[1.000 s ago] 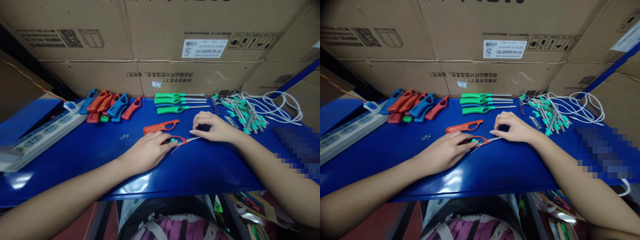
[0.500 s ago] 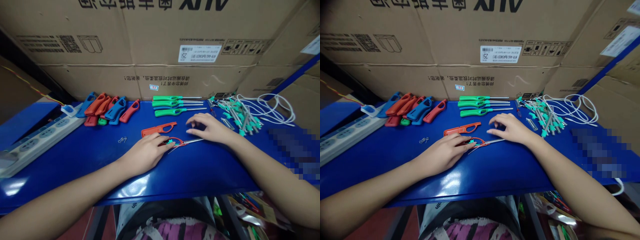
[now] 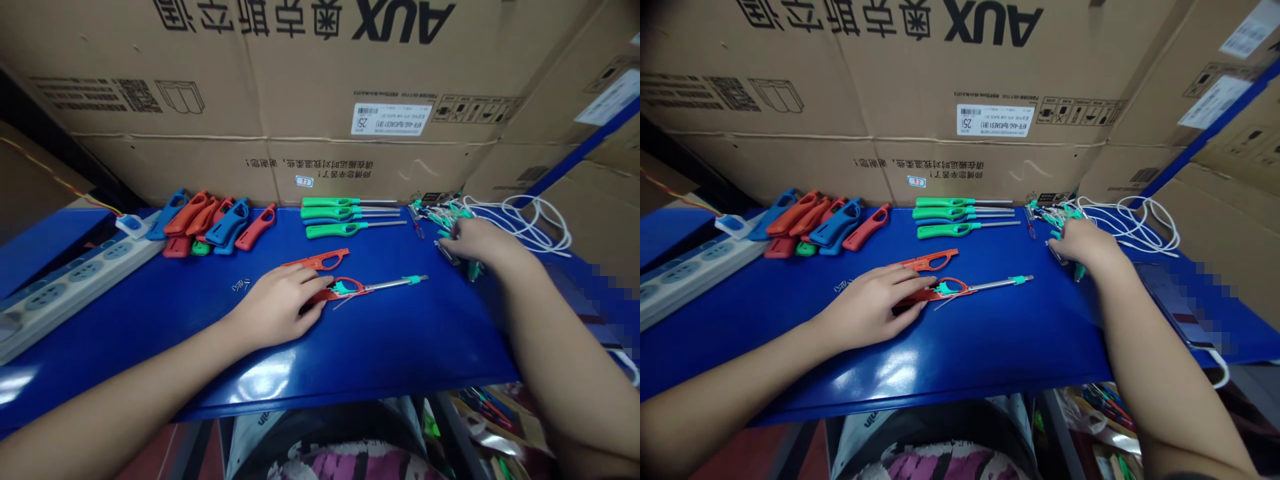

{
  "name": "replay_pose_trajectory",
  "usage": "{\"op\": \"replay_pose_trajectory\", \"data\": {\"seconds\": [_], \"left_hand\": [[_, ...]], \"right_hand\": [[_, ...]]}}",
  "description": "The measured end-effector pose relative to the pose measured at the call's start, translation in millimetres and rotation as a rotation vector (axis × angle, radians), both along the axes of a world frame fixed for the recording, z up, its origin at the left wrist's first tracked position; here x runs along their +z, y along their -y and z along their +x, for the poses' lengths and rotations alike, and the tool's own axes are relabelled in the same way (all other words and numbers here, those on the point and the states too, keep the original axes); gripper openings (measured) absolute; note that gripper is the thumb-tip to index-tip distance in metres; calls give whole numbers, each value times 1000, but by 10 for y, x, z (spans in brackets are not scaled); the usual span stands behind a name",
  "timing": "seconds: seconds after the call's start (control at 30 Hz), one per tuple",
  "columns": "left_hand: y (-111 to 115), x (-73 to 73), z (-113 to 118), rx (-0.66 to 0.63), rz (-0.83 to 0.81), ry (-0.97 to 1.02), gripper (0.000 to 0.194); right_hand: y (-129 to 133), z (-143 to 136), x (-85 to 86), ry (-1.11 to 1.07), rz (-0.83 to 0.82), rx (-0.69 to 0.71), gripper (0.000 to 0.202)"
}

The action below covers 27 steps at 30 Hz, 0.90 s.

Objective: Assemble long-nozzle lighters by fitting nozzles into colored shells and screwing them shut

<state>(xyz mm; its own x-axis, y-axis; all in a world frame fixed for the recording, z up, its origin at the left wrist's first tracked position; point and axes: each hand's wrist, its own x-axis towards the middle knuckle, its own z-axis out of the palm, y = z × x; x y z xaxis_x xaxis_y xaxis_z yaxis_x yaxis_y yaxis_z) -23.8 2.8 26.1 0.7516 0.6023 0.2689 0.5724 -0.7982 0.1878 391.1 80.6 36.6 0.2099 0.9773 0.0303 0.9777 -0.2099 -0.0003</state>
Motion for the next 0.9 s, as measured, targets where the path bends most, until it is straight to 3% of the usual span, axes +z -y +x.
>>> {"op": "replay_pose_trajectory", "data": {"seconds": [0.2,0.33,0.4,0.43,0.47,0.53,0.63,0.73,0.9], "left_hand": [[-52,26,-25,-19,-124,42,36],[-65,-12,-11,-1,-161,133,37],[-49,-27,10,29,-179,218,37],[-36,-34,24,44,-195,268,36],[-20,-43,41,55,-218,321,35],[14,-62,79,68,-294,426,36],[64,-89,137,57,-477,589,44],[98,-100,172,6,-639,712,45],[102,-84,155,54,-653,715,33]], "right_hand": [[53,55,34,-58,-123,125,33],[121,-165,145,-82,-76,111,22],[202,-356,235,-159,23,148,13],[257,-481,274,-214,70,184,12],[322,-626,302,-386,174,264,11],[470,-964,314,-739,206,453,18],[692,-1479,212,-1058,74,636,22],[831,-1816,13,-1141,66,704,20],[854,-1885,-221,-1109,147,810,22]]}}
